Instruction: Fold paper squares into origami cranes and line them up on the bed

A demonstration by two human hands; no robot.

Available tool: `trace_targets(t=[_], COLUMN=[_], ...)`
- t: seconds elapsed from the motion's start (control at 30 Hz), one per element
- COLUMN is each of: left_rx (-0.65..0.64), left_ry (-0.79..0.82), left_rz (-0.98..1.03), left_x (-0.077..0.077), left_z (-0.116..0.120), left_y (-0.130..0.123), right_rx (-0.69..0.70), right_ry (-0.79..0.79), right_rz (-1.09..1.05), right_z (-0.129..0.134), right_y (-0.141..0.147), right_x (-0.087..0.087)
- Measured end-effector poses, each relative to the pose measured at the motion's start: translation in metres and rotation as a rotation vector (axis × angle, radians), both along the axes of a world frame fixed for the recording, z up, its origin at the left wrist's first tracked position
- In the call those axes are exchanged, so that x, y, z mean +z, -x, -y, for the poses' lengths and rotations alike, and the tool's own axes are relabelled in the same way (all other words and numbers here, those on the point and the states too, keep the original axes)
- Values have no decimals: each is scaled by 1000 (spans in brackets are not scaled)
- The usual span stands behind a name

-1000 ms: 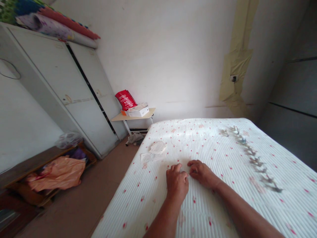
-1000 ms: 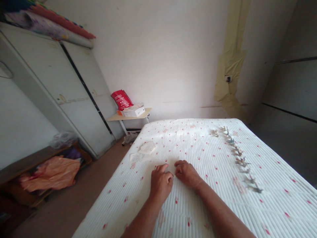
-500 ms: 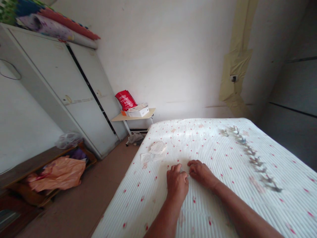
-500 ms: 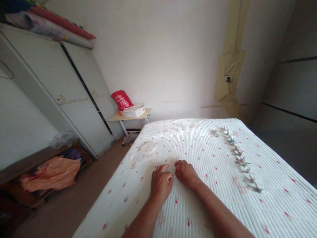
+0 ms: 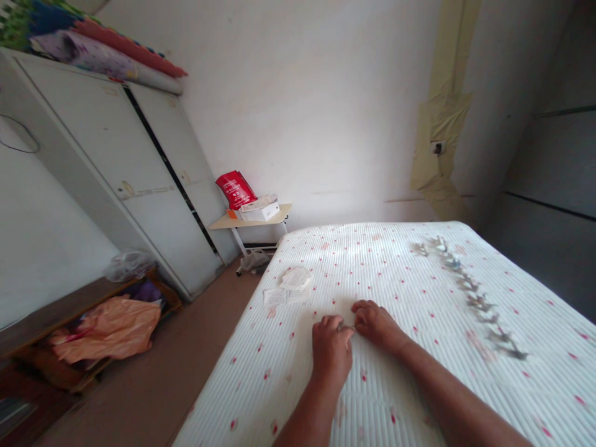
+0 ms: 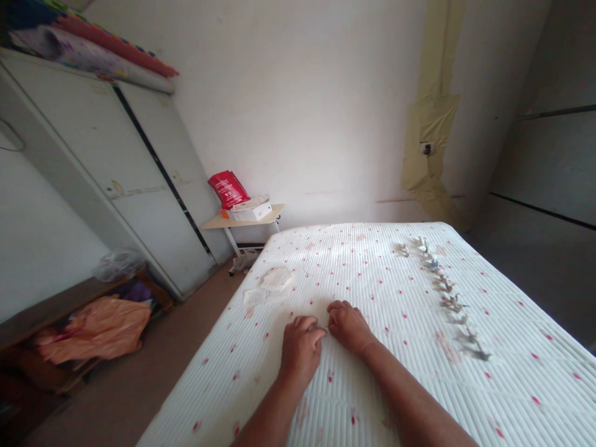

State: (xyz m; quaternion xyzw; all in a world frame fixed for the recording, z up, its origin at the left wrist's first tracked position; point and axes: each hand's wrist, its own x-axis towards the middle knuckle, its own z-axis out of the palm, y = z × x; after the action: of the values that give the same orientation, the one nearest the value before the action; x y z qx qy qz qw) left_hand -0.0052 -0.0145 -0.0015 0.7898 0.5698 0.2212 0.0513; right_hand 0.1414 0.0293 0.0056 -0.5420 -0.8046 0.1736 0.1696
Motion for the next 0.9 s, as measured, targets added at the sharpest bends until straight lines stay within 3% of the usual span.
trace_targets(t=[0.17, 0.67, 0.9], left_rx=[-37, 6, 8], left_ry=[4, 73, 82], left_rz=[-64, -184, -171], left_x=[4, 7, 7], left_z=[3, 2, 3], left_y=[1, -3, -3], right_rx=[-6, -19, 11], right_ry=[14, -14, -21], right_rz=[-17, -67, -206], right_z=[-1, -5, -9], right_y=[0, -3, -8], right_x=[-1, -11, -15])
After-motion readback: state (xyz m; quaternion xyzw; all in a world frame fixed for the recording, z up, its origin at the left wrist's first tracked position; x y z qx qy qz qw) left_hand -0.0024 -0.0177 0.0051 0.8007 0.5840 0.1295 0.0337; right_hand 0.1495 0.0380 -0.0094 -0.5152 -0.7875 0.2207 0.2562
